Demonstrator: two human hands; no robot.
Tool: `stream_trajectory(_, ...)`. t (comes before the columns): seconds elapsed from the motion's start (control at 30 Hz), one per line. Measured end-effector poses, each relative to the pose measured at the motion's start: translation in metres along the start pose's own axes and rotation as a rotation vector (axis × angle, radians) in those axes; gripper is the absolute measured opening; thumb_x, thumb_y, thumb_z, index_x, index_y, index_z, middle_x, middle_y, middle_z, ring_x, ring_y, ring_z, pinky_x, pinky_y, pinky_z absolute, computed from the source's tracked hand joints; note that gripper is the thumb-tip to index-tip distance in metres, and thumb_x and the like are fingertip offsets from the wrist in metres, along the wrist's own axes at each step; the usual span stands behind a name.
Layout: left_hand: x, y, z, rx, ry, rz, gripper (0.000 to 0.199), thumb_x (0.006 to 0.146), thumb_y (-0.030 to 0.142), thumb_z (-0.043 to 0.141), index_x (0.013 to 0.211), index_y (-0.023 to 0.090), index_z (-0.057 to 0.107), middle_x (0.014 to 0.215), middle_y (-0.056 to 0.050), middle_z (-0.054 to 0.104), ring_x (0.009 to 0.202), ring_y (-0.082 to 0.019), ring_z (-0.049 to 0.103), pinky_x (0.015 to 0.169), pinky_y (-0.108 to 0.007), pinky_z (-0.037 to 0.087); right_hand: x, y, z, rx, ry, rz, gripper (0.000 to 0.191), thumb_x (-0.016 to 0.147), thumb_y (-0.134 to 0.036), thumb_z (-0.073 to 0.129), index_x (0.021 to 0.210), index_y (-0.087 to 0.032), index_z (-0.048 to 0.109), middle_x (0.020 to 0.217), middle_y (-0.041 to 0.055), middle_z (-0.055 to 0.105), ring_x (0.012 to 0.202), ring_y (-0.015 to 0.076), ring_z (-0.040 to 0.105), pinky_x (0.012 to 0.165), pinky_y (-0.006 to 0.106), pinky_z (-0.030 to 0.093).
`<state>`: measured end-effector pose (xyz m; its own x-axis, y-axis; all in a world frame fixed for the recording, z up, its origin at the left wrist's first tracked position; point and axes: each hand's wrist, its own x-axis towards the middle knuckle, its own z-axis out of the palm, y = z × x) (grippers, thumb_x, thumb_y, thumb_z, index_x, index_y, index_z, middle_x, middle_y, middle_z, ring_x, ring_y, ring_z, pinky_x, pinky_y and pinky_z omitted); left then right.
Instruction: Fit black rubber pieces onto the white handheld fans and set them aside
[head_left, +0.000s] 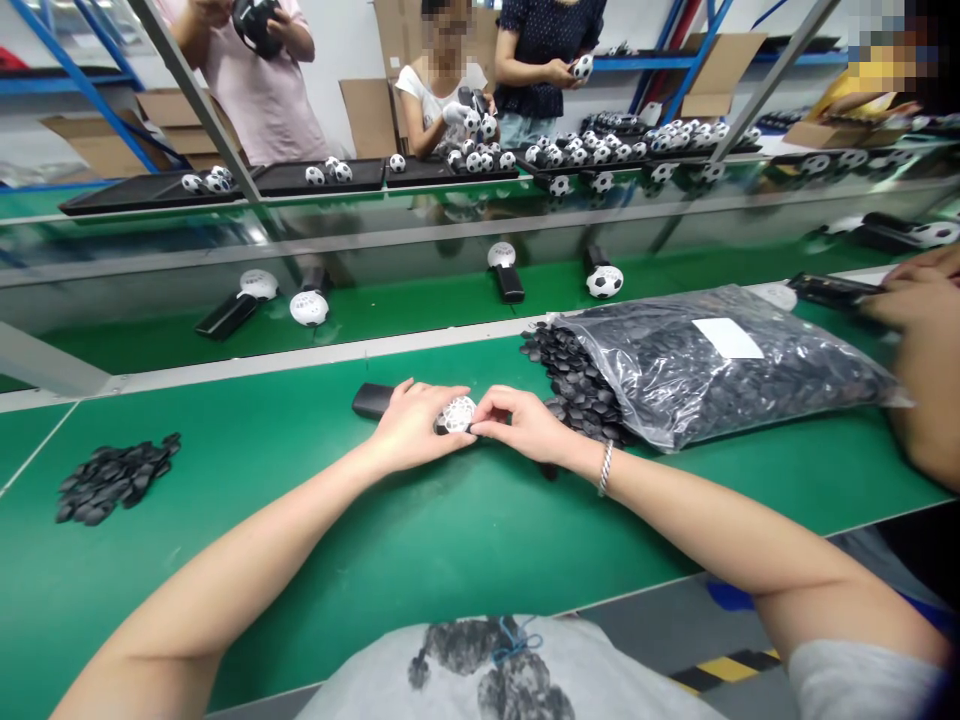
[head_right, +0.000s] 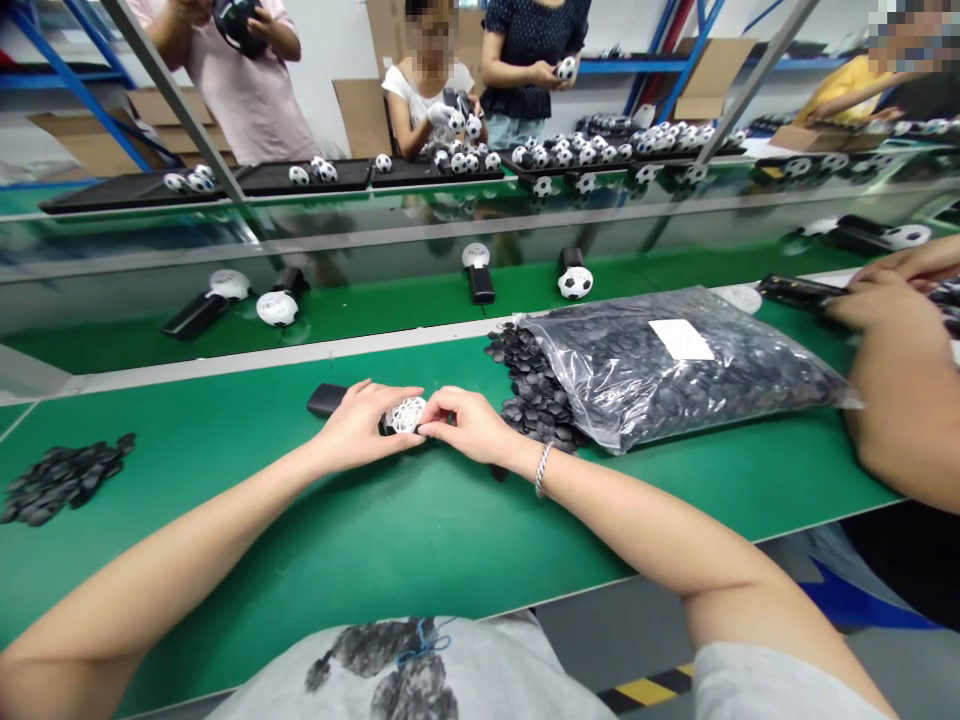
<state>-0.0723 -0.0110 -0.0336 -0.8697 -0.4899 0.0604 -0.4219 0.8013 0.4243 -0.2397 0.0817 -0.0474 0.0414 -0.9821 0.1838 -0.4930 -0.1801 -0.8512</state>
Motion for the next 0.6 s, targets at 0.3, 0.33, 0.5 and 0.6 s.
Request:
stream_trajectory(0.3, 0.001, -0.002, 0.002, -0.021, 0.009, 0.094, 0.056, 0.070, 0.037, 0.057, 0.121, 0.018, 0.046, 0.120, -0.005, 0.055, 0.105, -0.025, 0.049, 0.096, -0.041, 0.029, 0.007, 0.008, 0.003, 0.116, -0.079, 0.031, 0.016, 0.069, -0.025, 0.065, 0.066, -0.014, 0.053, 0.070, -0.0022, 0.047, 0.063, 0.0078, 0.045, 0.061, 0.021, 0.039)
stream_trajectory(0.33, 0.001, -0.003, 0.002, -0.026, 0.000, 0.107, 0.057, 0.071, 0.037, 0.057, 0.123, 0.018, 0.044, 0.121, -0.006, 0.054, 0.106, -0.025, 0.048, 0.098, -0.041, 0.027, 0.008, 0.008, 0.003, 0.109, -0.076, 0.022, 0.017, 0.069, -0.024, 0.065, 0.065, -0.014, 0.052, 0.070, -0.0021, 0.047, 0.064, 0.0079, 0.044, 0.061, 0.021, 0.038)
stream_trajectory(0.5, 0.003, -0.004, 0.000, -0.052, -0.020, 0.102, 0.054, 0.072, 0.037, 0.056, 0.122, 0.020, 0.045, 0.120, -0.005, 0.054, 0.104, -0.025, 0.049, 0.094, -0.040, 0.031, 0.006, 0.010, 0.012, 0.208, -0.037, 0.086, 0.018, 0.070, -0.025, 0.062, 0.069, -0.015, 0.048, 0.069, -0.0029, 0.046, 0.063, 0.0079, 0.044, 0.060, 0.021, 0.039)
stream_trajectory(0.6, 0.005, -0.005, -0.001, -0.047, -0.010, 0.076, 0.051, 0.072, 0.035, 0.056, 0.120, 0.020, 0.048, 0.118, -0.005, 0.056, 0.099, -0.024, 0.051, 0.090, -0.039, 0.034, 0.007, 0.013, 0.013, 0.265, -0.020, 0.150, 0.022, 0.069, -0.029, 0.063, 0.073, -0.015, 0.046, 0.067, -0.0037, 0.047, 0.061, 0.0076, 0.044, 0.058, 0.020, 0.039)
